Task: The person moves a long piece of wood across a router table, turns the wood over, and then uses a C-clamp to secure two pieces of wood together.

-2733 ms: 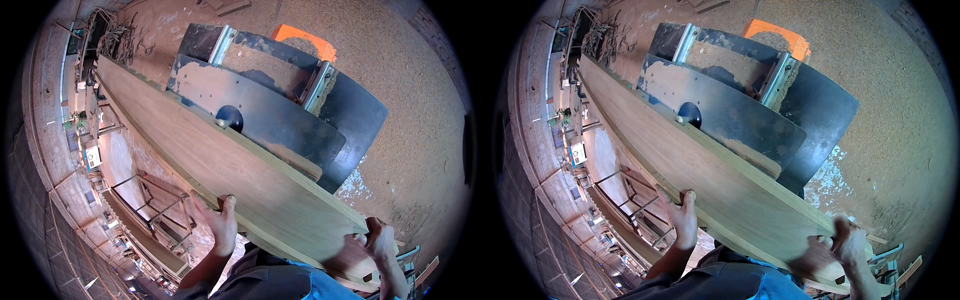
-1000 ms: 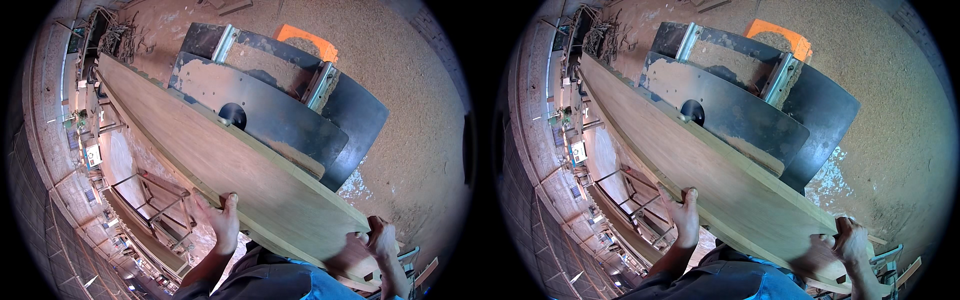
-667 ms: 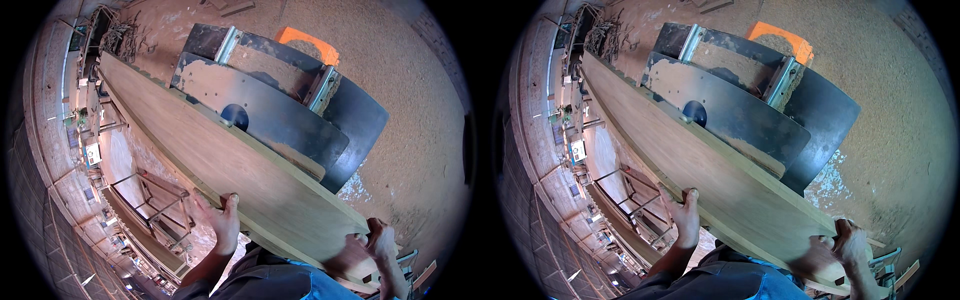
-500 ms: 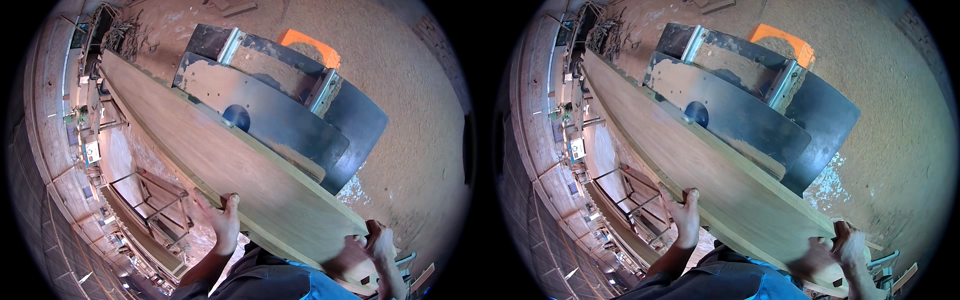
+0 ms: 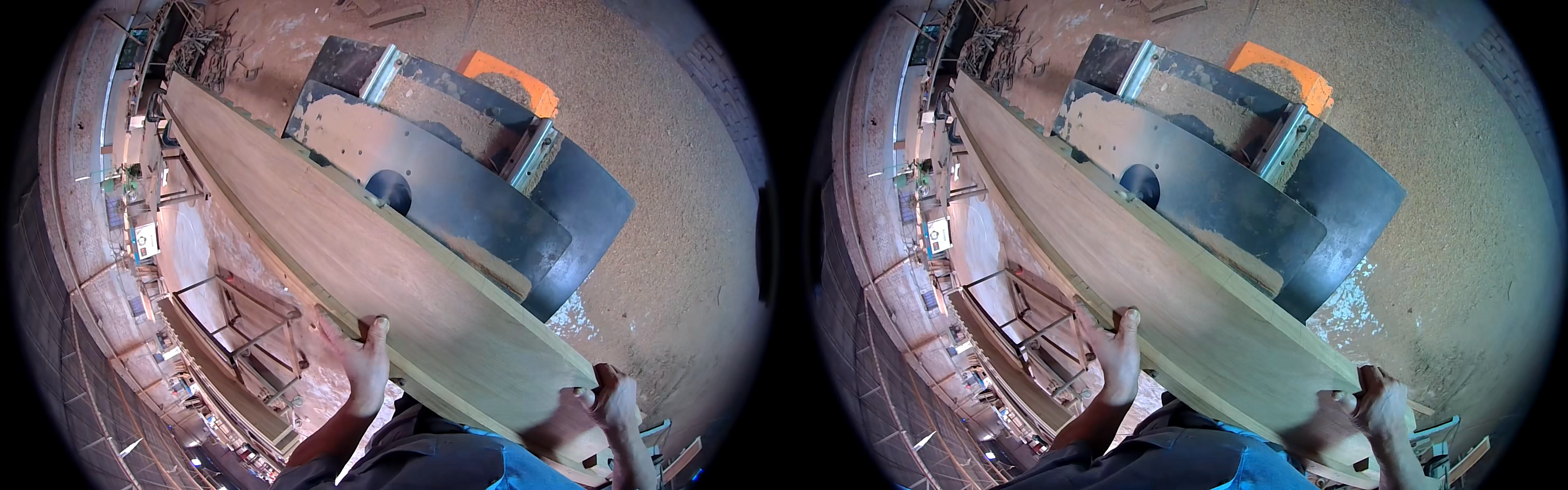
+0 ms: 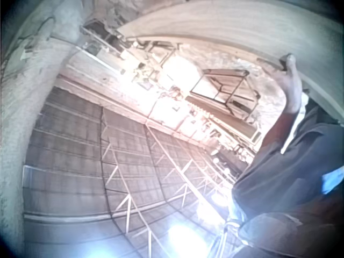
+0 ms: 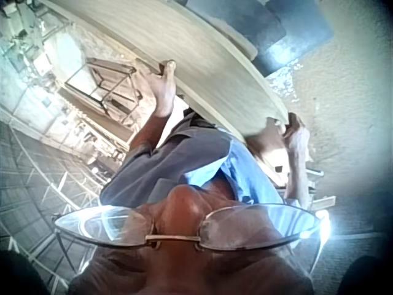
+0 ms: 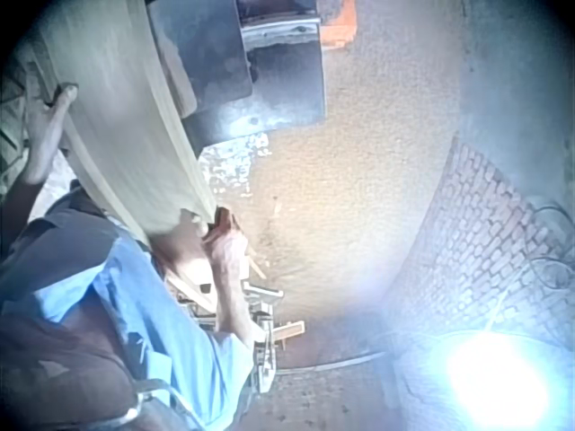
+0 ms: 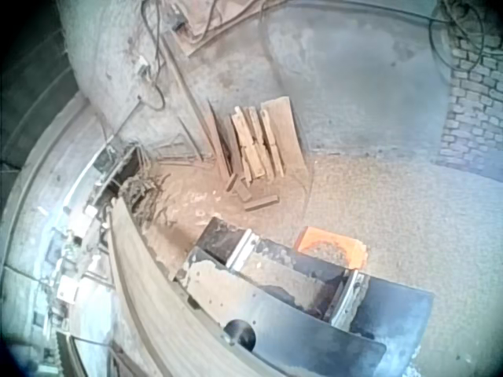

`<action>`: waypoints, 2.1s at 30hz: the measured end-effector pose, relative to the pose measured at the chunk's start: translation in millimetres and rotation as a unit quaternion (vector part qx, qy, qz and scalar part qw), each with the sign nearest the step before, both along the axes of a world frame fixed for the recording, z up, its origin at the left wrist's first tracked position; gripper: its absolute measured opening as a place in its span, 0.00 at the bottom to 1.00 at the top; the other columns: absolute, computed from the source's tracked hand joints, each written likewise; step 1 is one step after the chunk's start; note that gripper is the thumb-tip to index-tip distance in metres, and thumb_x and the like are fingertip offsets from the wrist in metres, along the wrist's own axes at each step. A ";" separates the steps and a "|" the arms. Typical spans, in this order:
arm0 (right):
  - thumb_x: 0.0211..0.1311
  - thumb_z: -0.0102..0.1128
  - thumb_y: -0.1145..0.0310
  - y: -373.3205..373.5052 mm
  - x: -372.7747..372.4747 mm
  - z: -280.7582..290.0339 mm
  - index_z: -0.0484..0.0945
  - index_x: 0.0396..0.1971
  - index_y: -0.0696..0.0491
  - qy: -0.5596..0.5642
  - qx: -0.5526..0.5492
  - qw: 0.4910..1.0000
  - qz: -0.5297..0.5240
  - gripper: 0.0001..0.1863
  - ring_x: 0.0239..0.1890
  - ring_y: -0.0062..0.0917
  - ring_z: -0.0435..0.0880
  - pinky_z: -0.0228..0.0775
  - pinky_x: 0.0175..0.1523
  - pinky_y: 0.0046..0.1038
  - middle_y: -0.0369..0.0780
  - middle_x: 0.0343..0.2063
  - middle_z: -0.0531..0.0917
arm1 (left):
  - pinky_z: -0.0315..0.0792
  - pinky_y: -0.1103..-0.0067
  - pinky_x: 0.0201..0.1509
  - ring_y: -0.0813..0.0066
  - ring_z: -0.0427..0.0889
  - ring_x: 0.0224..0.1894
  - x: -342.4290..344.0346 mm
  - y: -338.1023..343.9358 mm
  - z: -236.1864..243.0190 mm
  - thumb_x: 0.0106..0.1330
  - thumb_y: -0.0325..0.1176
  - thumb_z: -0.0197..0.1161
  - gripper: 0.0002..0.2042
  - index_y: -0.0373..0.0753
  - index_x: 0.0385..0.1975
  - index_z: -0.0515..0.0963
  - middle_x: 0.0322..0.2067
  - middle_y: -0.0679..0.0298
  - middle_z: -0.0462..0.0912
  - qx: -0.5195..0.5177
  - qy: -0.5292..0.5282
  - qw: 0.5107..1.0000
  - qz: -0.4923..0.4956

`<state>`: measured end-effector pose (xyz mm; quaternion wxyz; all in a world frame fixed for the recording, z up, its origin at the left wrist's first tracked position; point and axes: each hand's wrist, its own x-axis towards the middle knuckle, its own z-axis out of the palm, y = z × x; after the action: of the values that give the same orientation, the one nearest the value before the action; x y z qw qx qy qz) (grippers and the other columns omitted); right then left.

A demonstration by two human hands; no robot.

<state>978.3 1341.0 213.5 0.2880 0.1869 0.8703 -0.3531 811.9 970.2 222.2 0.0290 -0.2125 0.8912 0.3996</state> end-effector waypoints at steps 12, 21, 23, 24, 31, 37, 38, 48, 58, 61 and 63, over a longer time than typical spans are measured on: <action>0.55 0.42 0.15 1.2 7.3 -5.8 0.66 0.17 0.57 0.009 0.011 1.000 0.006 0.49 0.19 0.47 0.71 0.60 0.25 0.41 0.47 0.15 0.66 | 0.55 0.70 0.77 0.61 0.56 0.72 3.1 -5.8 -3.8 0.66 0.22 0.67 0.49 0.33 0.77 0.34 0.74 0.50 0.46 0.008 -0.009 1.000 -0.003; 0.54 0.42 0.15 0.3 4.1 -3.7 0.65 0.17 0.57 0.009 0.008 1.000 -0.001 0.49 0.18 0.46 0.71 0.60 0.25 0.41 0.47 0.15 0.66 | 0.56 0.70 0.76 0.61 0.57 0.72 0.6 -1.0 -0.9 0.66 0.22 0.67 0.49 0.33 0.77 0.34 0.73 0.49 0.48 0.026 -0.004 1.000 0.005; 0.55 0.42 0.15 0.0 6.1 -5.3 0.65 0.17 0.57 0.014 0.013 1.000 0.002 0.49 0.18 0.46 0.71 0.61 0.25 0.41 0.47 0.15 0.66 | 0.56 0.70 0.76 0.61 0.57 0.71 -1.7 2.9 3.0 0.66 0.23 0.68 0.50 0.32 0.77 0.34 0.73 0.49 0.48 0.008 -0.009 1.000 0.007; 0.55 0.42 0.15 -0.4 7.3 -6.1 0.65 0.17 0.57 0.019 0.014 1.000 0.001 0.49 0.18 0.47 0.71 0.61 0.25 0.41 0.46 0.15 0.66 | 0.57 0.70 0.76 0.60 0.57 0.71 -1.4 1.6 2.1 0.65 0.24 0.70 0.50 0.31 0.77 0.35 0.72 0.48 0.48 0.017 -0.004 1.000 0.008; 0.55 0.43 0.16 -0.5 10.5 -8.4 0.66 0.18 0.56 0.017 0.015 1.000 0.000 0.48 0.19 0.48 0.73 0.62 0.26 0.42 0.47 0.16 0.67 | 0.57 0.69 0.76 0.60 0.56 0.72 -3.8 12.7 8.7 0.64 0.26 0.71 0.51 0.30 0.77 0.37 0.72 0.47 0.47 0.078 0.006 0.996 0.047; 0.57 0.48 0.19 2.0 16.3 -11.5 0.68 0.19 0.57 0.010 0.026 0.999 0.015 0.46 0.22 0.49 0.77 0.66 0.28 0.44 0.48 0.18 0.70 | 0.52 0.67 0.78 0.57 0.53 0.74 -3.1 5.6 4.7 0.63 0.32 0.73 0.52 0.29 0.77 0.38 0.73 0.44 0.47 0.016 0.007 1.000 0.015; 0.57 0.49 0.20 1.0 14.9 -9.7 0.69 0.19 0.57 0.008 0.027 0.999 0.019 0.45 0.23 0.50 0.77 0.66 0.28 0.44 0.49 0.18 0.71 | 0.52 0.67 0.78 0.56 0.53 0.74 -2.1 4.3 2.8 0.63 0.33 0.74 0.52 0.28 0.76 0.39 0.73 0.44 0.47 0.052 0.022 0.998 0.020; 0.56 0.49 0.20 -1.1 6.5 -2.5 0.76 0.23 0.58 -0.023 0.028 0.999 0.022 0.46 0.26 0.51 0.81 0.72 0.32 0.44 0.50 0.20 0.76 | 0.52 0.65 0.77 0.51 0.54 0.74 -0.6 -0.4 0.6 0.62 0.35 0.75 0.52 0.25 0.75 0.42 0.73 0.40 0.48 -0.051 0.029 0.998 -0.022; 0.58 0.55 0.25 -4.7 2.8 -0.5 0.82 0.37 0.55 -0.033 0.025 0.998 0.043 0.41 0.32 0.49 0.86 0.77 0.37 0.44 0.48 0.25 0.83 | 0.53 0.63 0.76 0.49 0.54 0.73 4.5 -7.0 -5.5 0.62 0.34 0.76 0.53 0.25 0.75 0.40 0.72 0.38 0.46 -0.066 0.027 0.997 -0.014; 0.57 0.57 0.26 -10.7 11.8 -6.1 0.83 0.47 0.54 0.054 0.002 0.998 -0.012 0.42 0.36 0.50 0.86 0.78 0.41 0.44 0.49 0.29 0.84 | 0.55 0.61 0.75 0.46 0.55 0.72 6.4 -18.7 -18.4 0.61 0.35 0.76 0.54 0.26 0.76 0.39 0.71 0.36 0.45 -0.054 0.050 0.997 -0.030; 0.58 0.57 0.28 -11.3 5.9 3.7 0.83 0.51 0.54 0.033 -0.013 0.999 -0.013 0.41 0.38 0.50 0.86 0.78 0.42 0.45 0.49 0.32 0.85 | 0.55 0.61 0.75 0.44 0.55 0.72 8.7 -21.5 -19.6 0.61 0.36 0.76 0.54 0.26 0.75 0.40 0.70 0.36 0.45 -0.062 0.058 0.996 -0.039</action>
<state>984.3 1329.7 217.2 0.2566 0.1824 0.8725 -0.3737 820.5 948.7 202.5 -0.0206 -0.1555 0.9221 0.3538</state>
